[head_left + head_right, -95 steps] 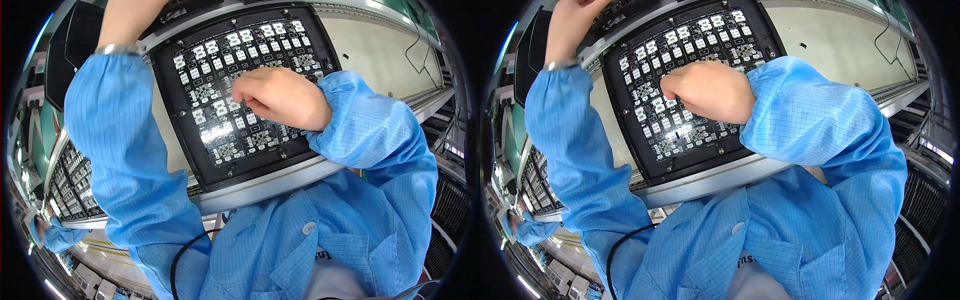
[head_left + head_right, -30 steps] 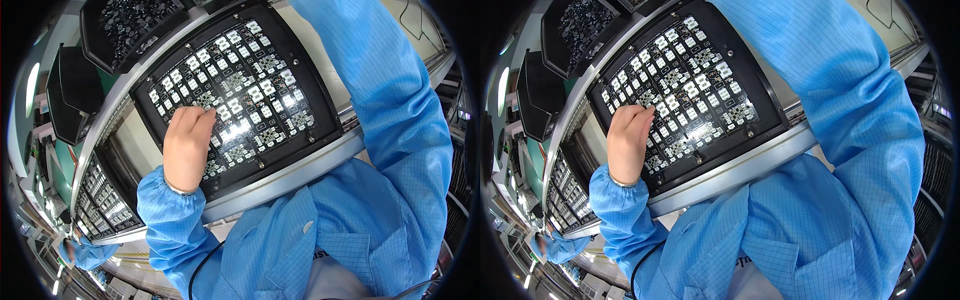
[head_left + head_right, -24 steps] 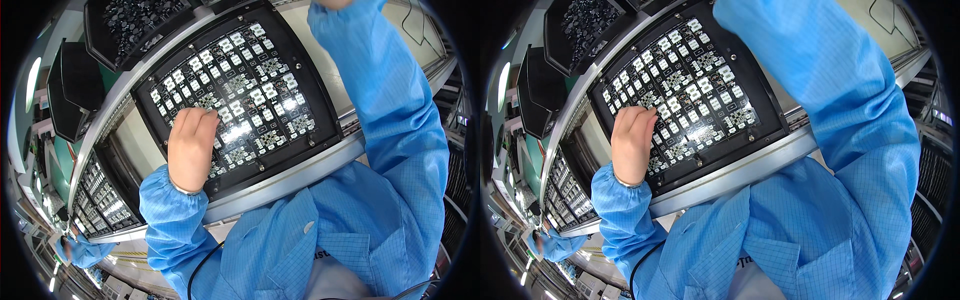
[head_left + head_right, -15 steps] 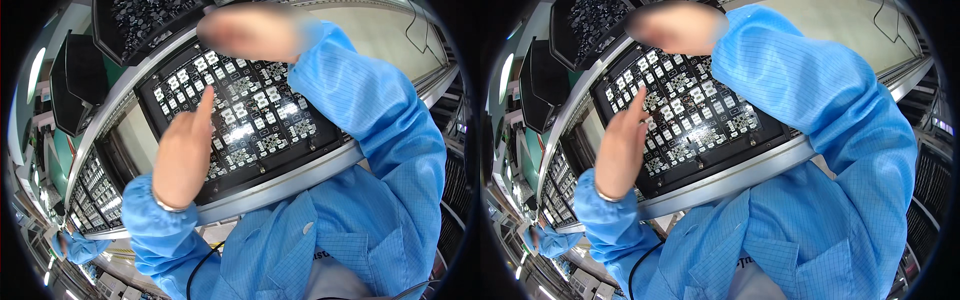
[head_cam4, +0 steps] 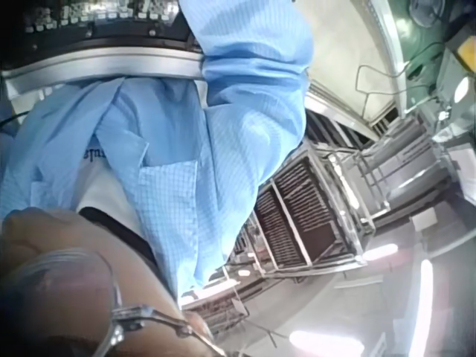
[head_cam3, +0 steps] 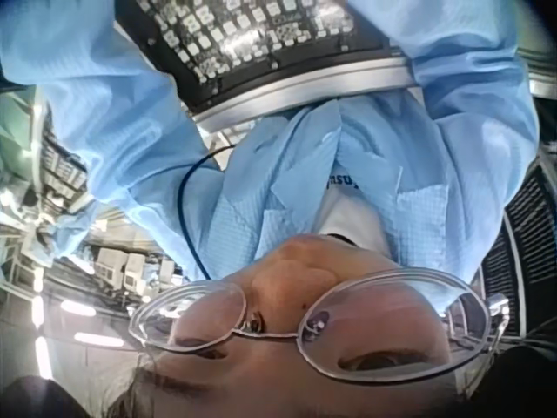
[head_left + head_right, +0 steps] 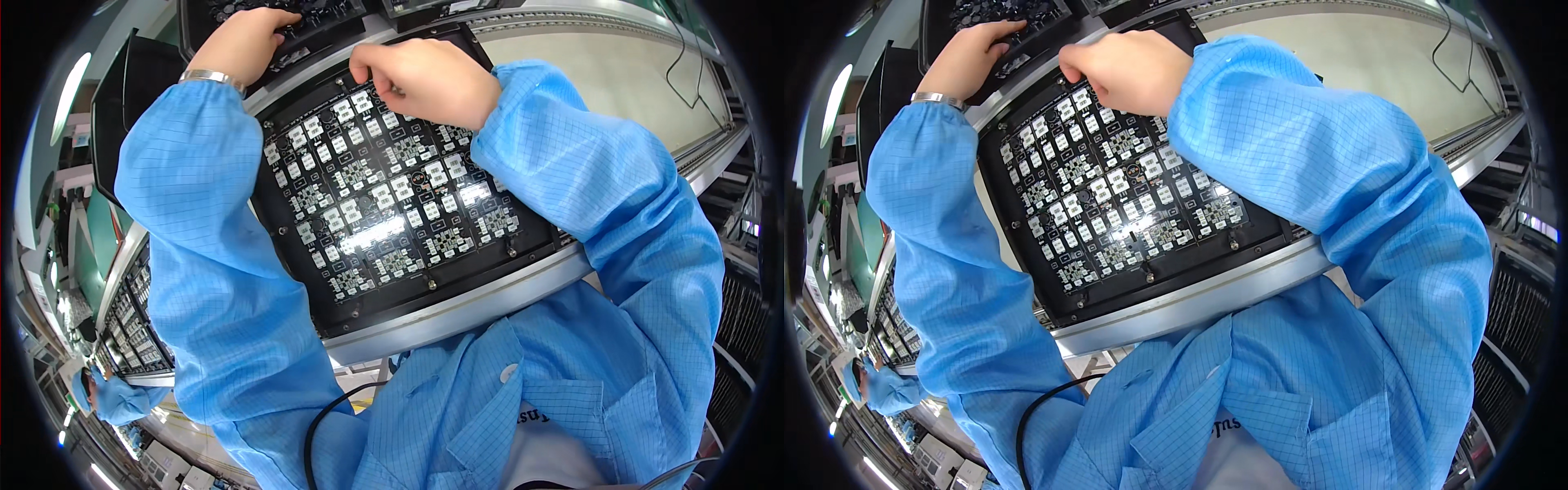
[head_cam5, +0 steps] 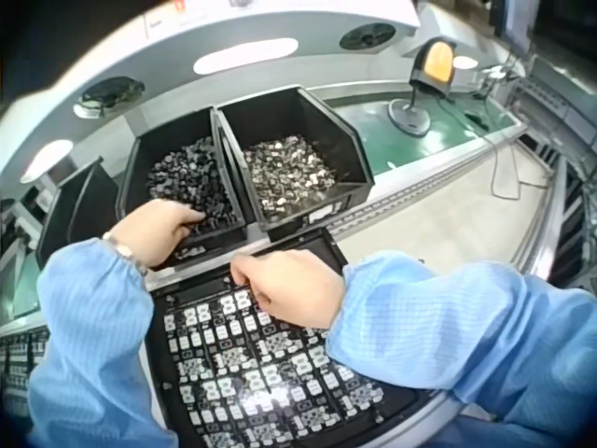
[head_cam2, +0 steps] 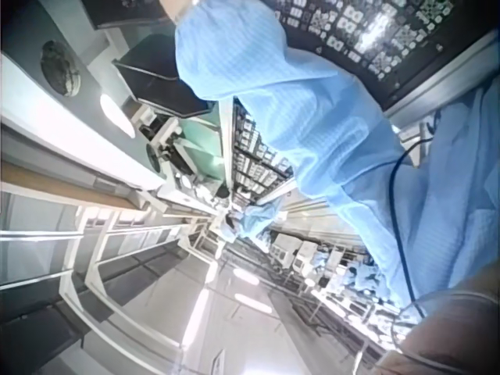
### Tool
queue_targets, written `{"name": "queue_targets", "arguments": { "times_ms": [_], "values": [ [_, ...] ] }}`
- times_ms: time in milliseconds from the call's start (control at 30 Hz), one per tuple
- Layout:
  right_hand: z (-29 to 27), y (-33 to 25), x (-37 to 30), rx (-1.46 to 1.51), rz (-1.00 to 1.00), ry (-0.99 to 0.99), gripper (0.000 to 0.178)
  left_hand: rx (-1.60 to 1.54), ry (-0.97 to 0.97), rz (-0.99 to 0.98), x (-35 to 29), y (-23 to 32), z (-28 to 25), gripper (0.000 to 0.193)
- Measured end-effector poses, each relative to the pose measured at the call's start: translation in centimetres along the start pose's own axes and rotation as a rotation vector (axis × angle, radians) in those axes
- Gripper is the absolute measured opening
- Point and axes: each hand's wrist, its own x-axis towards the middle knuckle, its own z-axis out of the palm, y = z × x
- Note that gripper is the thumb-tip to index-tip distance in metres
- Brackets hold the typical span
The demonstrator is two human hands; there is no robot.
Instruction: Picking small electronic components from storage bins and placing them onto an assembly board tray.
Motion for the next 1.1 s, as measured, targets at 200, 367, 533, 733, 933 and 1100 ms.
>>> {"name": "queue_targets", "arguments": {
  "times_ms": [200,367,533,733,933,1100],
  "values": [
    [-3.6,-1.1,0.6,0.296,-0.063,0.168,0.019,0.221,0.034,-0.092,0.2,1.9,-0.1,0.018],
    [-11.0,4.7,1.9,0.081,-0.015,0.609,0.012,0.070,0.078,-0.052,3.5,2.3,-0.4,0.016],
    [-8.2,10.2,6.8,-0.206,0.048,-0.068,0.025,-0.142,0.140,-0.228,0.0,1.6,-1.3,0.014],
    [-7.7,8.4,6.1,-0.081,0.031,0.008,0.015,-0.970,0.272,-0.373,-2.6,2.8,-3.5,0.022],
    [-10.9,8.0,4.1,-0.101,0.038,0.229,0.013,-1.590,-0.024,-0.405,-4.6,10.4,-4.6,0.021],
    [-12.7,11.7,5.0,0.043,-0.036,-0.094,0.019,-1.637,-0.123,-0.526,-4.0,12.6,-2.1,0.023]
  ]
}}
